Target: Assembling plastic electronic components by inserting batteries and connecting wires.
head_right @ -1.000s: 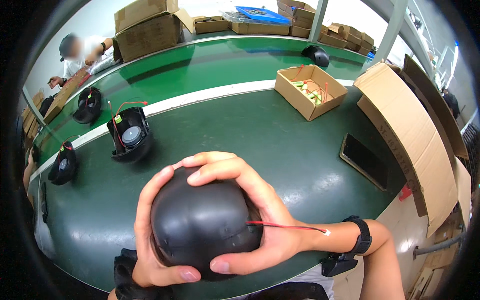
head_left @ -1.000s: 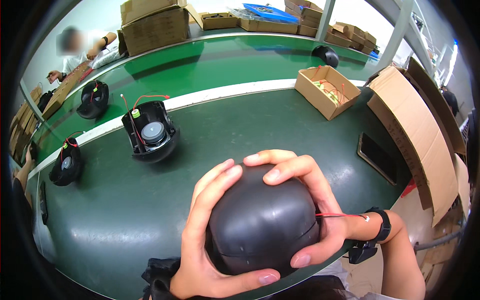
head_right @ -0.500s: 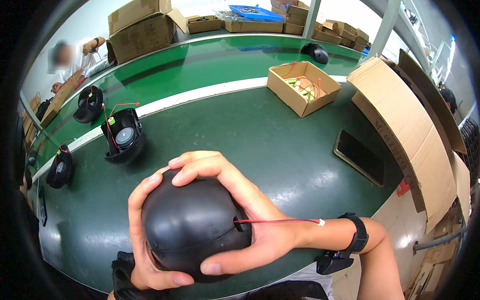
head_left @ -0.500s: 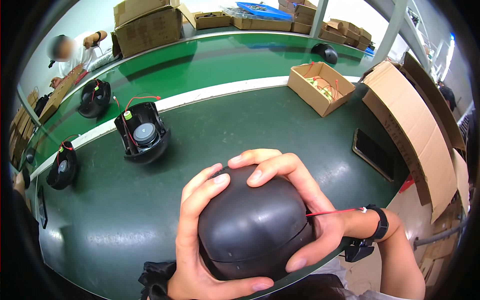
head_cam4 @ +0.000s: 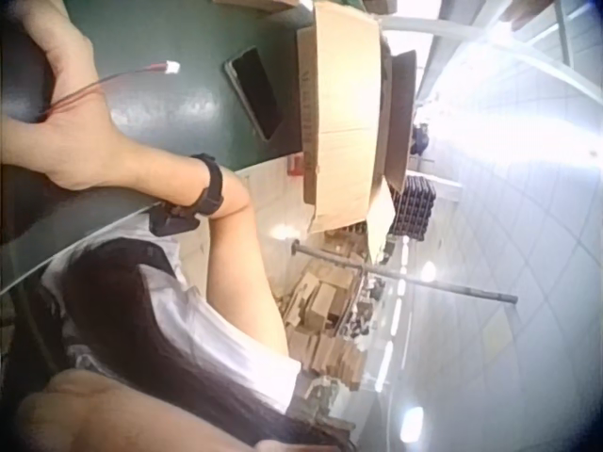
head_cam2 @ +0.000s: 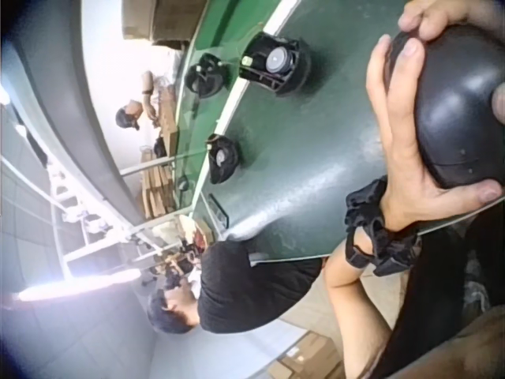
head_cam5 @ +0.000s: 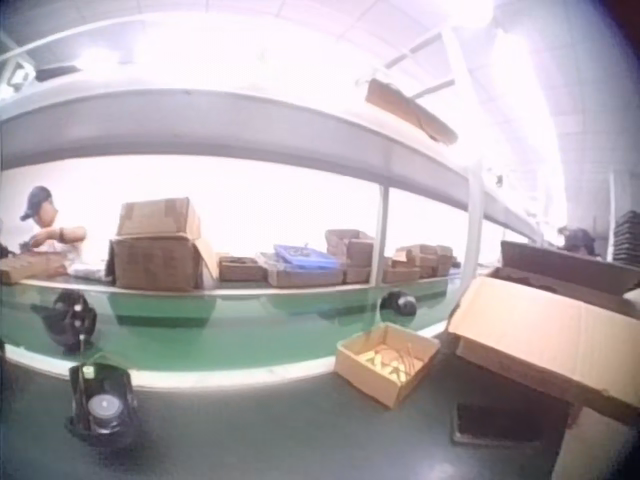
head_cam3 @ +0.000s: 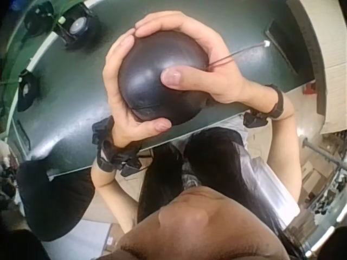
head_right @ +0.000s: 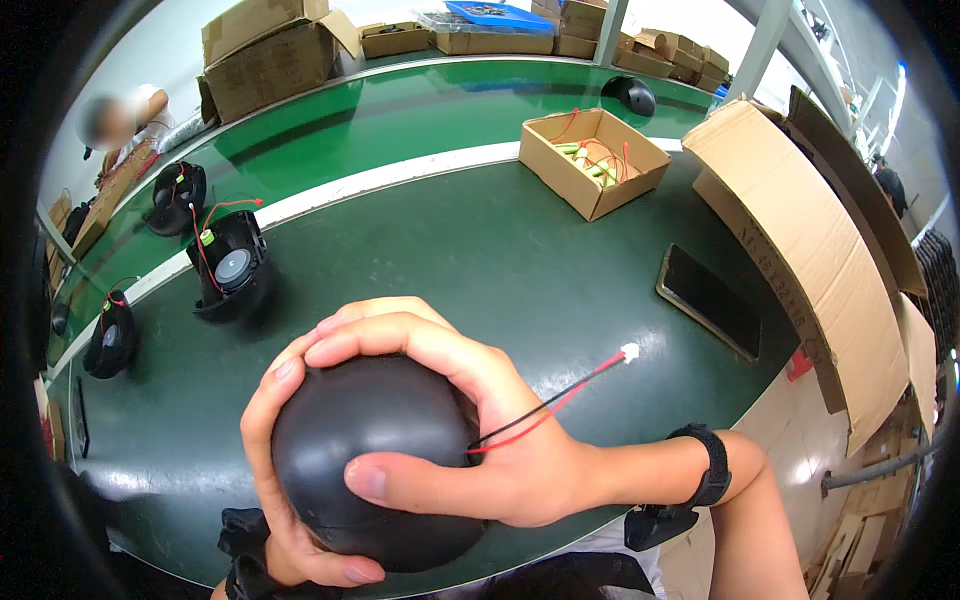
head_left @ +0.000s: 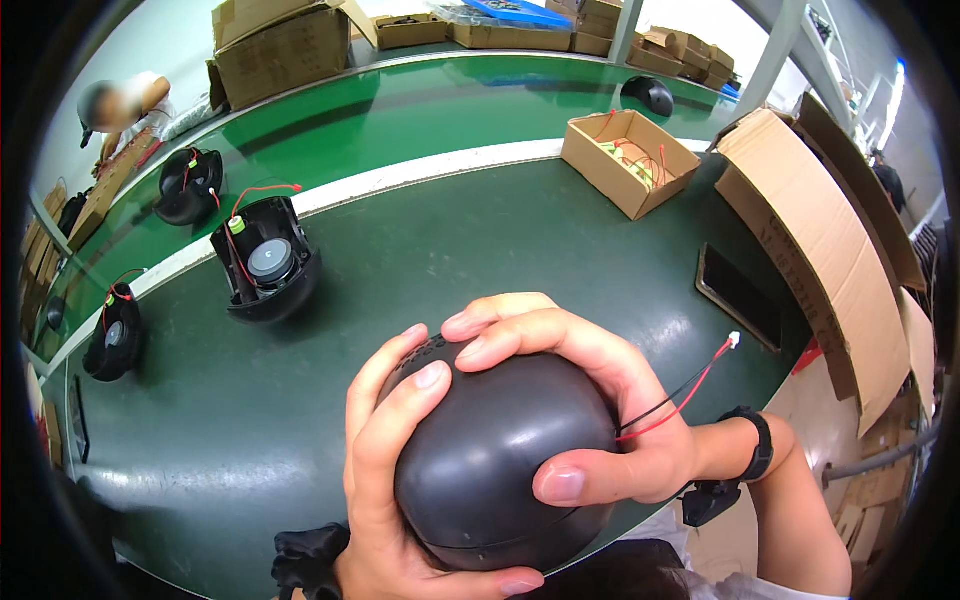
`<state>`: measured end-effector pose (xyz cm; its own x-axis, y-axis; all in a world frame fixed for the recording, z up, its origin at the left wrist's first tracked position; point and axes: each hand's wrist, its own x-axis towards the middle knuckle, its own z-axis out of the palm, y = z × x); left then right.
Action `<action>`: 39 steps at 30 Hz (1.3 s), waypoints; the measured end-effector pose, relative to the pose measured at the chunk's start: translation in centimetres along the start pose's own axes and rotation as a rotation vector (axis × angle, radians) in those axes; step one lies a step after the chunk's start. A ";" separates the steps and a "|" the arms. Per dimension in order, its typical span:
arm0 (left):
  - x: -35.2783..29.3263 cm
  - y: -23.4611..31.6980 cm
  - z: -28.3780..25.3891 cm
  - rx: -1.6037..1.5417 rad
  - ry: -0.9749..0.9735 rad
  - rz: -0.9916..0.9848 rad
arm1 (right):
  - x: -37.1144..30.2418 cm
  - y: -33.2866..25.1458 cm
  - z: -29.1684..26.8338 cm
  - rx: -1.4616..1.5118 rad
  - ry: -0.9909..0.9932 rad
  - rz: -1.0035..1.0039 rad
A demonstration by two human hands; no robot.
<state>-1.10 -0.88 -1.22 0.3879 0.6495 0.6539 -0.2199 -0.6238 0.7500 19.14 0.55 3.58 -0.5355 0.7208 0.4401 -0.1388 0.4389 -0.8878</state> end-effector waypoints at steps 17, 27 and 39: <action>-0.5 1.4 0.4 -0.035 0.248 -0.247 | 0.5 0.6 -2.0 -0.181 -0.306 -0.173; 0.6 1.9 0.9 -0.297 0.363 -0.439 | -0.3 1.2 -0.1 -0.282 -0.057 -0.215; 0.7 -0.3 -0.2 -0.201 0.428 -0.262 | 3.2 -0.6 -3.0 -0.558 -0.066 -0.303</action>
<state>-1.00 -0.16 -0.99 0.0631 0.9173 0.3932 -0.3481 -0.3490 0.8701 20.02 4.19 5.93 -0.5929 0.4939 0.6360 0.1531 0.8445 -0.5131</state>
